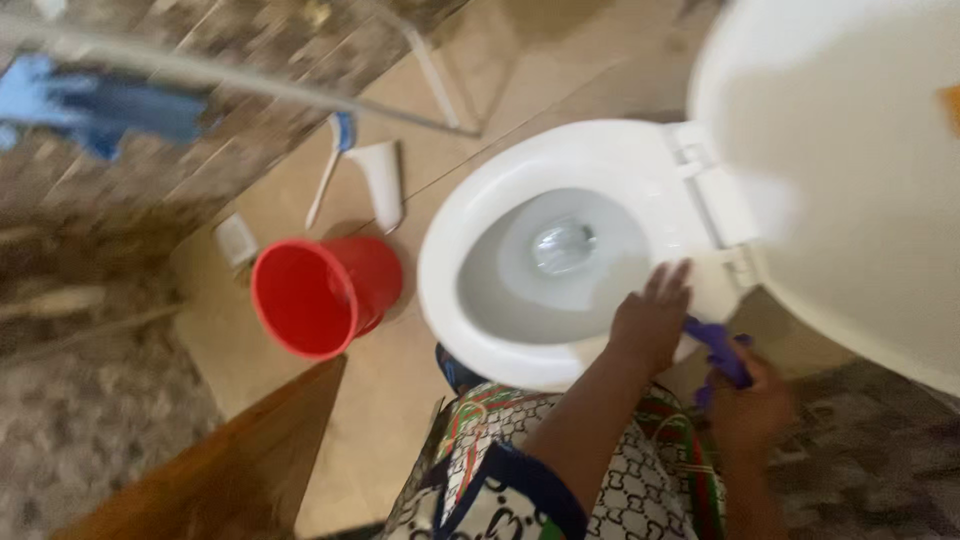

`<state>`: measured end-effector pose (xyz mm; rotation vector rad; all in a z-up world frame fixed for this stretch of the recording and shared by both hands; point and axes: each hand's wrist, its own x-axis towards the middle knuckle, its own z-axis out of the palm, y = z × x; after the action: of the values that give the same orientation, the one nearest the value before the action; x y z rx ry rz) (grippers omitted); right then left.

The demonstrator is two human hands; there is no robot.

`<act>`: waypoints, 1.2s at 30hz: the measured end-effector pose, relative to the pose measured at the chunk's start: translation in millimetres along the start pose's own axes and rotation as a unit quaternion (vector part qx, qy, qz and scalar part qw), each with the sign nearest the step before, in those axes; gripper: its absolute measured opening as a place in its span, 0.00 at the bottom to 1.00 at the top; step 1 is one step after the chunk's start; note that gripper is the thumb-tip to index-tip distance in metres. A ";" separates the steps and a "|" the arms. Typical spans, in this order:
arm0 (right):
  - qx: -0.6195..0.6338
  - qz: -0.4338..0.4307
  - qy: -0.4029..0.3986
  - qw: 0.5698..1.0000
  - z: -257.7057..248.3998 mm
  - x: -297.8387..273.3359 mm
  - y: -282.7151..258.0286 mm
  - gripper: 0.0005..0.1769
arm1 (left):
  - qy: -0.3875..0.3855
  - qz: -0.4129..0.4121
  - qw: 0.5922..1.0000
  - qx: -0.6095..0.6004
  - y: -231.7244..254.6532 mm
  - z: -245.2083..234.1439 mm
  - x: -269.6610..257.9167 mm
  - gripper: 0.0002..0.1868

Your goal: The person cleans the toilet bowl and lid by hand with a cloth and a brush, periodically rinsing the cloth in a bucket of water.

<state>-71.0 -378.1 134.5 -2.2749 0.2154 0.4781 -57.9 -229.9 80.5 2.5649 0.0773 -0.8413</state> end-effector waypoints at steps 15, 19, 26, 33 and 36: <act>0.049 -0.112 -0.167 0.978 277.4 -237.0 -174.4 0.21 | 0.430 -0.237 0.805 -0.333 -316.9 112.9 -323.0 0.26; 0.059 -0.077 -0.288 0.953 403.9 -326.1 -196.7 0.22 | 0.468 -0.321 0.744 -0.353 -417.6 163.5 -429.7 0.15; -0.064 -0.375 -0.243 0.892 538.1 -399.4 -210.3 0.09 | 0.335 -0.442 0.698 -0.453 -535.1 212.4 -544.0 0.21; -0.174 -0.256 -0.293 0.904 582.6 -415.1 -209.1 0.11 | 0.377 -0.429 0.667 -0.479 -580.9 230.1 -560.7 0.21; -0.149 -0.245 -0.315 0.905 589.9 -415.4 -223.8 0.10 | 0.393 -0.406 0.621 -0.543 -591.4 212.1 -562.0 0.22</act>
<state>-543.6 209.2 86.6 -2.2112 -0.7851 0.9822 -741.4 260.1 21.7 1.3642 1.5570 0.2455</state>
